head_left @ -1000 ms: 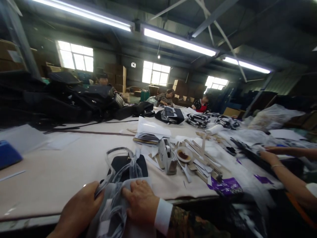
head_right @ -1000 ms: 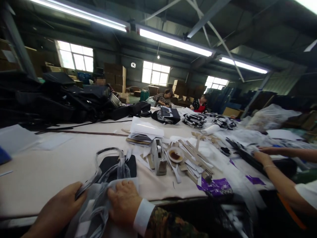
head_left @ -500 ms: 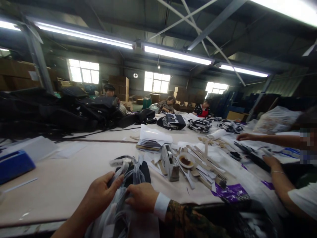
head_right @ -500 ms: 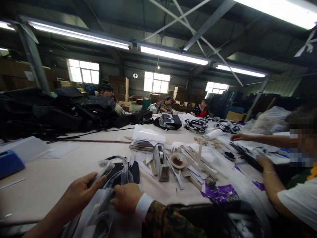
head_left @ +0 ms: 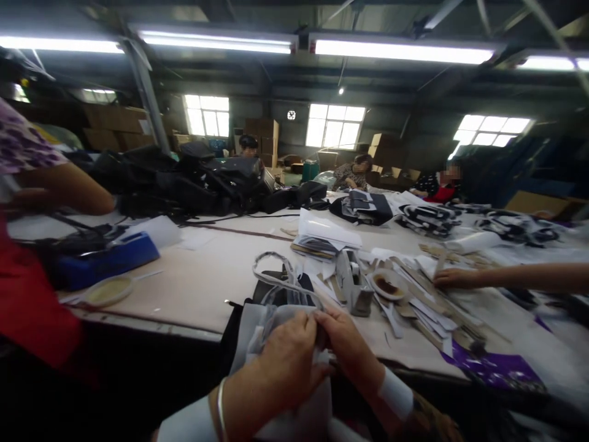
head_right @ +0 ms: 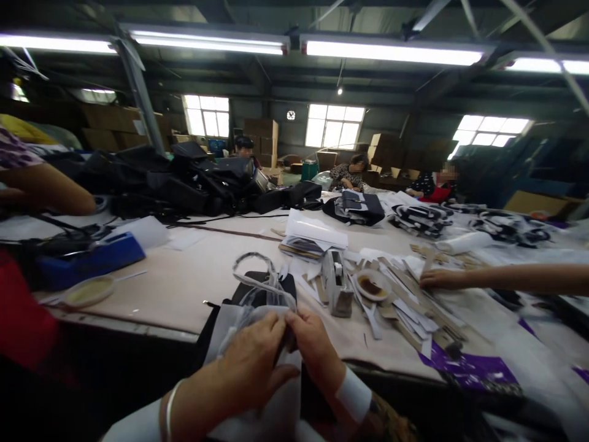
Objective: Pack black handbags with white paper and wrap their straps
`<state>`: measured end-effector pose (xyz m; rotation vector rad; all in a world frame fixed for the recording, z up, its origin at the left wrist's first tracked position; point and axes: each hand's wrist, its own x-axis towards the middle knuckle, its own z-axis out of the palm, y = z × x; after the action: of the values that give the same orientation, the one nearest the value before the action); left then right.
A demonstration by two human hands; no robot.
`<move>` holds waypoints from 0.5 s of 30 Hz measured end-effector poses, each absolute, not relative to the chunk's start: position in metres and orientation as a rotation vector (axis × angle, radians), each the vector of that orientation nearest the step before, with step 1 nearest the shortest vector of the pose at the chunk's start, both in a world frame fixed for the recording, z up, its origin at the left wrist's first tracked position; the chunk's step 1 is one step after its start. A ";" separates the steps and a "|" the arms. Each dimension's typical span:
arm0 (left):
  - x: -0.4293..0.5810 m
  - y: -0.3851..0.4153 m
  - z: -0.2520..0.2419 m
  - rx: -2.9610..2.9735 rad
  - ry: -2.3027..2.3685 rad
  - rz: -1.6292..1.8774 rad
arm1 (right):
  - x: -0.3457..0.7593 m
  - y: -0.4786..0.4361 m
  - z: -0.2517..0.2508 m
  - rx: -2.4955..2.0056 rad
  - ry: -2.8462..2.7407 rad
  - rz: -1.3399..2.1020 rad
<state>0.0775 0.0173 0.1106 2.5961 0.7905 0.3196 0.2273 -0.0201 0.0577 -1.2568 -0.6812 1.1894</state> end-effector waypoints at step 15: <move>0.093 0.133 0.150 0.893 0.619 0.675 | 0.274 -0.083 0.117 -1.106 -0.625 1.140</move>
<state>0.0931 0.1327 0.1495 0.8927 0.6191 0.6752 0.2744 -0.0829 0.1173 -1.1057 -0.6251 1.1396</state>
